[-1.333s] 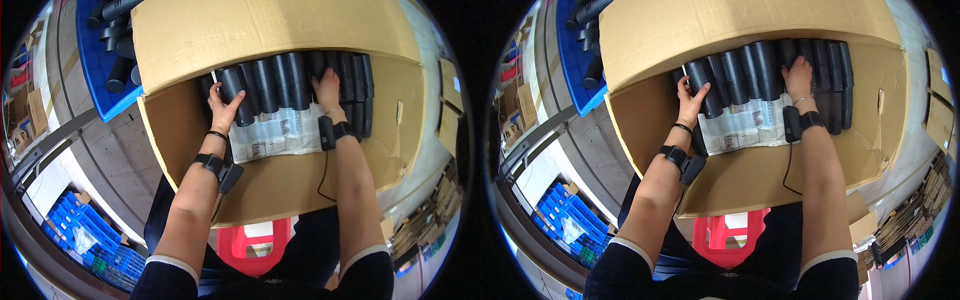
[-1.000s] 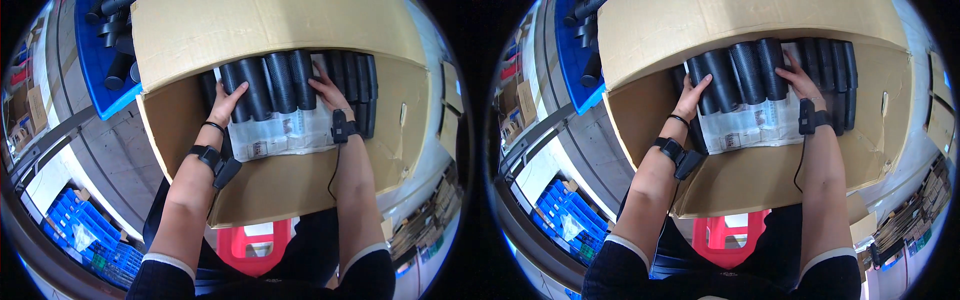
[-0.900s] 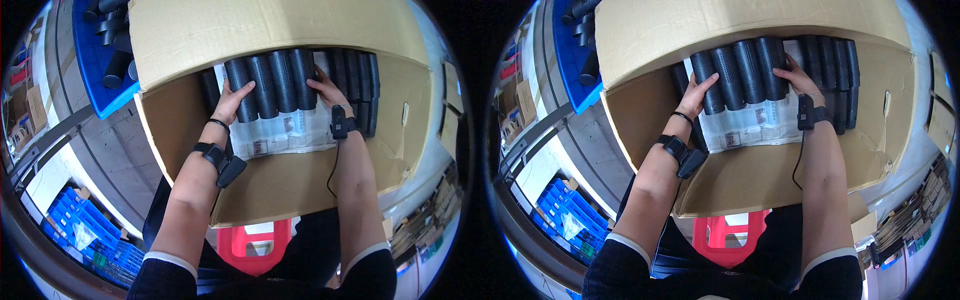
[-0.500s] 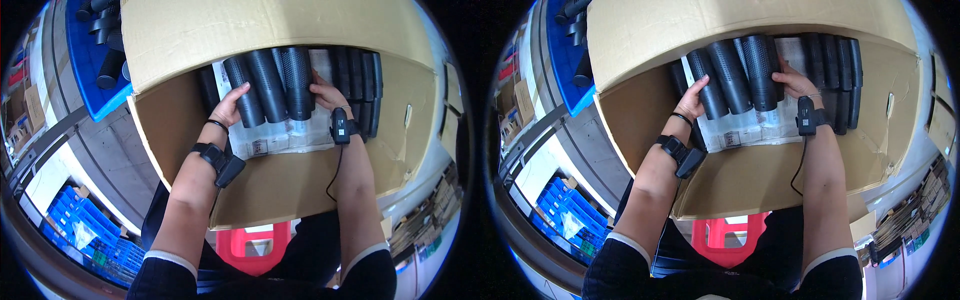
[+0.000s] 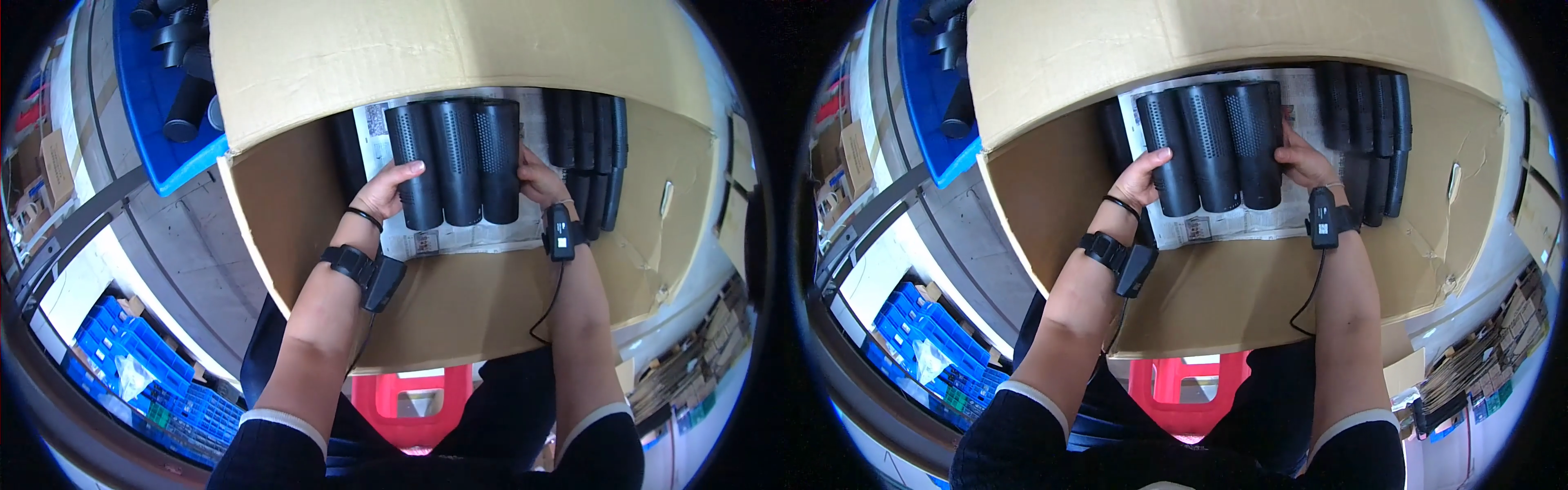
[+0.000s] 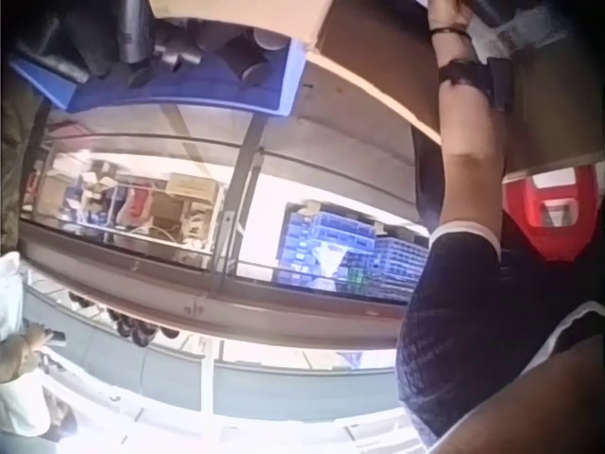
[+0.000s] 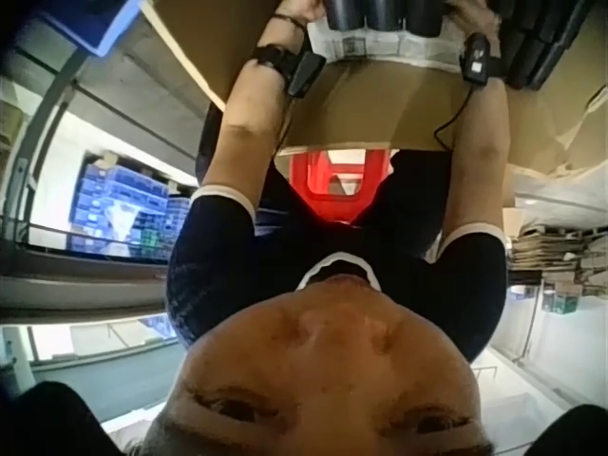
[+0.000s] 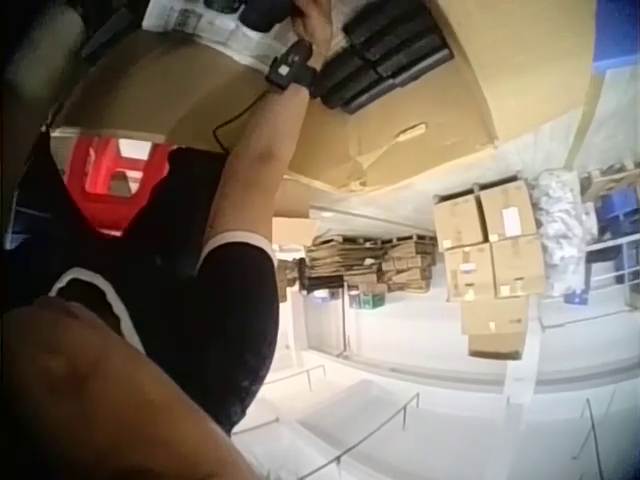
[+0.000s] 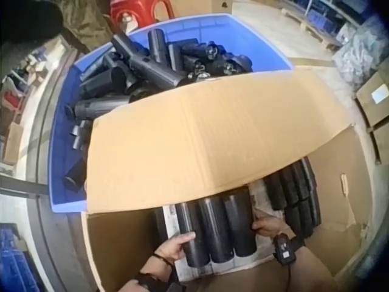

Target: The person removes black cylinders from a box, places them on a table, and fits circular caps onto the ends of the cylinders. The person then wraps the capped cylinders in newspaper and places them back into a box.

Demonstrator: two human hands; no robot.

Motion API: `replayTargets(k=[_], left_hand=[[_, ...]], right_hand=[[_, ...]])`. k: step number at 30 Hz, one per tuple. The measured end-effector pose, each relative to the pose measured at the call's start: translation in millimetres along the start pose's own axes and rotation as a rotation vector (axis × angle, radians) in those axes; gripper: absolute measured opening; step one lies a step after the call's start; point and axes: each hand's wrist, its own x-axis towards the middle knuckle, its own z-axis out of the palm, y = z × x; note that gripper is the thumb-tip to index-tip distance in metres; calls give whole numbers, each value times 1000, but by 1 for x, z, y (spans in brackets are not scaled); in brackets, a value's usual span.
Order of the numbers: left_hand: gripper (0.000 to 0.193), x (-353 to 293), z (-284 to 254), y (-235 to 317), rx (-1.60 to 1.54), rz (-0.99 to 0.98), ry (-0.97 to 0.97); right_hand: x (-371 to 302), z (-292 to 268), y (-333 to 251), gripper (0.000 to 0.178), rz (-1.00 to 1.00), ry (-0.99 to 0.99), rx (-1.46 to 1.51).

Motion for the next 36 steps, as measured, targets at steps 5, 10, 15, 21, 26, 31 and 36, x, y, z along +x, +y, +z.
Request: replayTargets(k=[5, 10, 15, 21, 26, 31, 36], left_hand=[[58, -62, 34, -8, 22, 13, 20], [62, -154, 102, -10, -43, 7, -43], [62, -271, 176, 8, -111, 80, -42], [70, -441, 263, 51, -162, 235, -130], [71, -597, 290, 73, -342, 531, -156], [66, -718, 237, 57, -516, 822, 62], [51, -784, 151, 23, -778, 980, 172]], right_hand=[[-49, 34, -4, 104, 37, -7, -18], [-131, 87, -44, 107, 91, -22, -90], [-208, 190, -103, 113, 122, -45, -132], [-300, 357, -186, 114, 111, -214, -208], [-337, 515, -221, 117, 193, -379, -341], [-310, 699, -183, 114, 335, -696, -653], [-259, 842, -91, 102, 617, -1013, -732]])
